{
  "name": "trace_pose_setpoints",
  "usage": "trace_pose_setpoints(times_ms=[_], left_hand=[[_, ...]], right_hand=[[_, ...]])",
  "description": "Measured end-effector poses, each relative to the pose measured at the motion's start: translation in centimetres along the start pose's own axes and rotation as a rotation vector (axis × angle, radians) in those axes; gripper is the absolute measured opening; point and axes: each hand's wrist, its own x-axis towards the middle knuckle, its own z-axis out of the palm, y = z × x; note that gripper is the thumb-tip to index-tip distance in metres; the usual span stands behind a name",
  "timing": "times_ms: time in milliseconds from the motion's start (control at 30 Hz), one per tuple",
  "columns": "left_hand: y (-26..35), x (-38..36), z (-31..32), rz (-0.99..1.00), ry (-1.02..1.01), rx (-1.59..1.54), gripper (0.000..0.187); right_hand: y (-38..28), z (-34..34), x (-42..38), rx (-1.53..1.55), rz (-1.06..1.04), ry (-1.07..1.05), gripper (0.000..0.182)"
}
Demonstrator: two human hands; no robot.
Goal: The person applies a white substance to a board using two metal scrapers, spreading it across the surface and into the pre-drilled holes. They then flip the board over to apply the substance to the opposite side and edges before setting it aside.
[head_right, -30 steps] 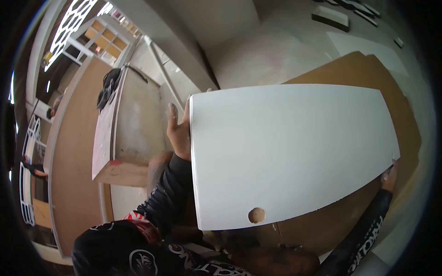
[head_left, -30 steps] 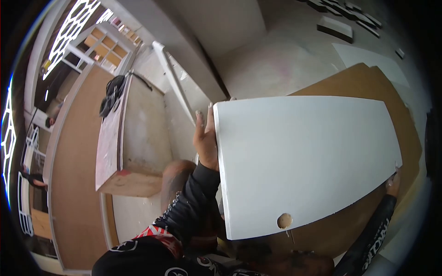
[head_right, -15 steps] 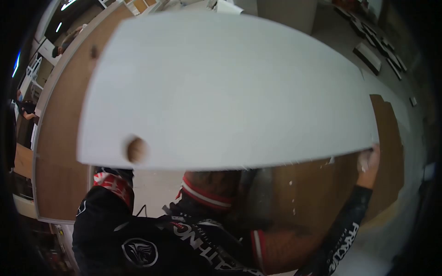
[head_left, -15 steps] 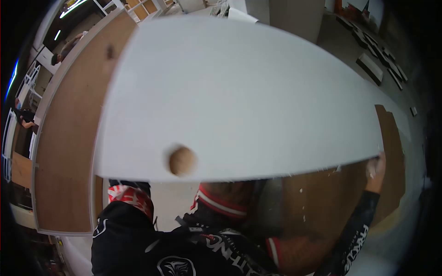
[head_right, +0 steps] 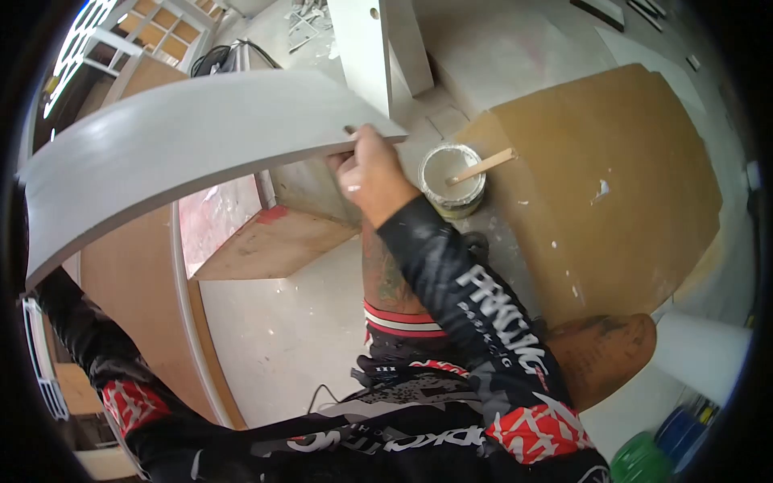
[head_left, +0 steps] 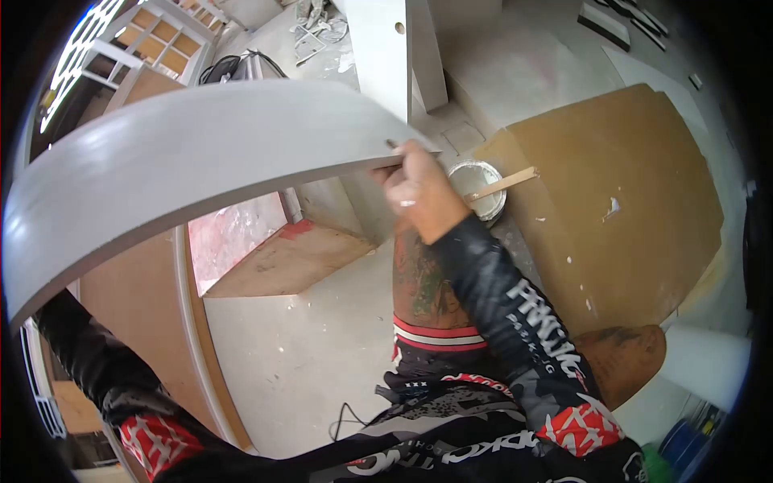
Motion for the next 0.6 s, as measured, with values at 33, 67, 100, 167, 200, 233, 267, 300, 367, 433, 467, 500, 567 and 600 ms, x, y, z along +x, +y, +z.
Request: trace_pose_setpoints(times_ms=[33,67,100,167,200,233,267,300,367,433,467,500,567,600], left_hand=[[-0.7,0.7,-0.8,-0.003,0.017,0.015,0.074],[-1.4,1.2,-1.7,-0.01,0.024,0.028,0.074],[-2.1,1.6,-2.2,-0.019,0.034,0.039,0.074],[-3.5,2.6,-3.1,-0.033,0.038,0.055,0.074],[-4.3,3.6,-3.4,-0.045,0.043,0.059,0.074],[-5.1,4.3,-3.6,-0.058,0.044,0.068,0.074],[-6.3,4.9,-3.5,-0.072,0.044,0.072,0.074],[-7.4,5.9,-3.2,-0.081,0.042,0.071,0.074],[-10.1,7.9,-2.4,-0.109,0.038,0.068,0.073],[-11.9,9.4,-1.2,-0.121,0.029,0.073,0.073],[-13.4,10.5,-0.8,-0.139,0.024,0.08,0.073],[-14.8,11.3,-0.2,-0.15,0.021,0.079,0.073],[-17.5,12.5,1.1,-0.172,0.022,0.082,0.073],[-18.7,12.9,2.0,-0.182,0.022,0.081,0.073]], right_hand=[[1.9,0.0,0.7,0.032,0.038,0.08,0.026],[3.2,-0.1,1.3,0.062,0.078,0.159,0.025],[4.2,-0.6,1.9,0.071,0.074,0.163,0.025],[6.0,-1.9,2.9,0.115,0.129,0.228,0.026],[6.6,-3.2,3.9,0.119,0.13,0.236,0.026],[7.1,-4.6,5.1,0.181,0.146,0.242,0.026],[7.7,-6.0,6.1,0.241,0.158,0.25,0.026],[8.0,-7.0,6.7,0.242,0.155,0.256,0.026],[8.4,-8.8,7.7,0.213,0.113,0.241,0.026],[8.5,-10.7,9.2,0.297,0.094,0.293,0.026],[8.7,-11.8,9.7,0.366,0.072,0.353,0.027],[8.3,-12.3,10.0,0.34,0.066,0.392,0.028],[8.5,-14.5,10.9,0.321,0.075,0.392,0.028],[8.7,-15.8,11.9,0.303,0.078,0.376,0.029]])
